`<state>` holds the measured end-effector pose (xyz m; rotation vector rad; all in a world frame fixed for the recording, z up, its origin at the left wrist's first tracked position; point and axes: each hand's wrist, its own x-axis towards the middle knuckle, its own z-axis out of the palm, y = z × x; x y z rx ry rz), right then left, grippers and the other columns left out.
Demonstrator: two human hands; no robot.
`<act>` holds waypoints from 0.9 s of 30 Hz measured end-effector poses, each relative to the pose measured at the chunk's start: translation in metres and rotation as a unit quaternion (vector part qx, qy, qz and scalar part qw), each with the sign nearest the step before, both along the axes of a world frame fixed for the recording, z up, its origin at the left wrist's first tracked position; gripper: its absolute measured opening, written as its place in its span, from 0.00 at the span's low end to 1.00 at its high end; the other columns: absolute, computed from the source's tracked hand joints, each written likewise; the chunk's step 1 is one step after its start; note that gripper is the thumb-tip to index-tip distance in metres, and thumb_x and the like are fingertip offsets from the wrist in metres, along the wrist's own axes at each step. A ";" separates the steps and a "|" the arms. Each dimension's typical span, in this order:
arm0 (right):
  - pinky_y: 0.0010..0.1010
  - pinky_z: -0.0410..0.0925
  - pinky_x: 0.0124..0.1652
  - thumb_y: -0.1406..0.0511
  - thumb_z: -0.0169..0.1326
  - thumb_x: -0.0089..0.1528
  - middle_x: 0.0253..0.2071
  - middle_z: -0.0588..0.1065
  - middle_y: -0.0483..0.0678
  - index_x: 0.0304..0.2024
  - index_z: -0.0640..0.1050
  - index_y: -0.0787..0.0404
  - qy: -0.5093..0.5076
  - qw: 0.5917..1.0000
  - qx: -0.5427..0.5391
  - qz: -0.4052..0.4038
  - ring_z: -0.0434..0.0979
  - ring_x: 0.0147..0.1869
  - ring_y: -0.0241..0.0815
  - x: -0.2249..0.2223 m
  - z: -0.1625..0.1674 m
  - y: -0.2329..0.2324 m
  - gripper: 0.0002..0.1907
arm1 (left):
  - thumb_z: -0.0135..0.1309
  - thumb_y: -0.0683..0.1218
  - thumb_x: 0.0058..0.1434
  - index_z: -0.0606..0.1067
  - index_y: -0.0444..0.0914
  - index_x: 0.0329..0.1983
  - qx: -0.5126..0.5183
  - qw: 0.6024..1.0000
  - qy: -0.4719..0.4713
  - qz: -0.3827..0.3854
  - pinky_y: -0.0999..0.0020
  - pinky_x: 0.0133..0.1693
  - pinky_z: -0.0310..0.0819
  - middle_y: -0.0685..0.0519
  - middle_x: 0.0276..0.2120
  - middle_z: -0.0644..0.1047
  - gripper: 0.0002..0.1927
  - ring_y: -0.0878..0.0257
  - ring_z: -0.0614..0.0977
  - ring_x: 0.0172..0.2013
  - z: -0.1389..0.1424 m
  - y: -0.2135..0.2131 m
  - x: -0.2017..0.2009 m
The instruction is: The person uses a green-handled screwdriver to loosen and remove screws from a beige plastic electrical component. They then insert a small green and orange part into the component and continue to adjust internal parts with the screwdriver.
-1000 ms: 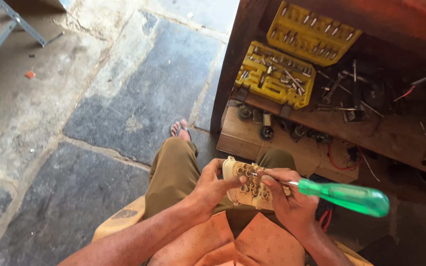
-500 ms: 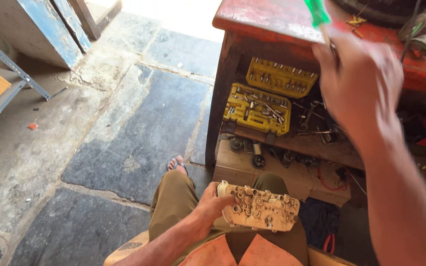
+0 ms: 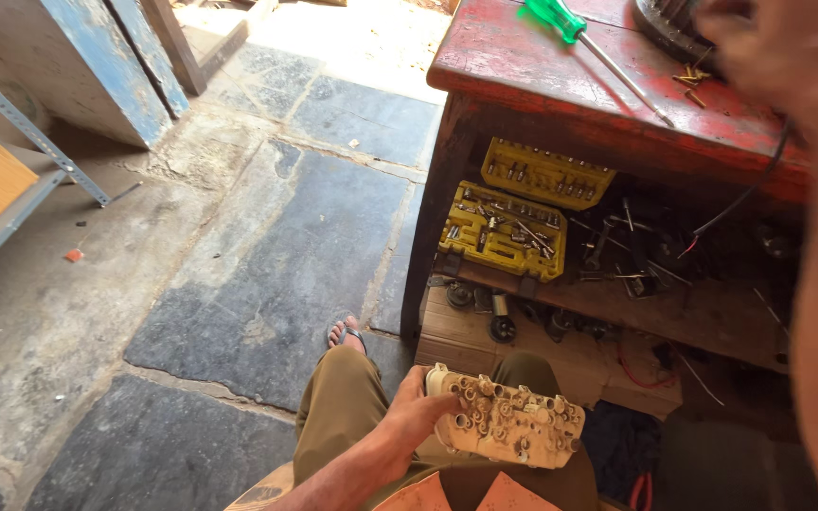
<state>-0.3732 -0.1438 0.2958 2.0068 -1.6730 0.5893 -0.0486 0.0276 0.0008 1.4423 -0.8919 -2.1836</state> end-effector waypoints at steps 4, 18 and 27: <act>0.43 0.72 0.34 0.65 0.60 0.68 0.36 0.80 0.55 0.52 0.83 0.56 -0.033 0.981 0.160 -0.106 0.80 0.32 0.50 -0.038 0.003 0.019 0.10 | 0.57 0.42 0.54 0.67 0.38 0.58 -0.013 1.000 0.006 -0.004 0.62 0.51 0.74 0.49 0.45 0.78 0.27 0.59 0.80 0.47 -0.002 -0.006 -0.005; 0.39 0.74 0.36 0.63 0.59 0.70 0.34 0.82 0.57 0.49 0.84 0.63 0.041 0.977 0.182 -0.098 0.81 0.33 0.47 -0.043 -0.025 -0.004 0.10 | 0.60 0.41 0.54 0.67 0.37 0.57 -0.047 0.998 0.038 0.005 0.65 0.50 0.74 0.49 0.43 0.78 0.27 0.61 0.80 0.47 -0.017 -0.006 -0.006; 0.42 0.72 0.27 0.67 0.60 0.67 0.38 0.81 0.55 0.53 0.85 0.56 -0.038 0.977 0.182 -0.107 0.79 0.28 0.49 -0.058 -0.030 -0.008 0.12 | 0.60 0.41 0.53 0.67 0.36 0.55 -0.044 0.998 0.045 0.002 0.64 0.50 0.75 0.49 0.43 0.78 0.26 0.61 0.81 0.46 -0.016 -0.009 -0.005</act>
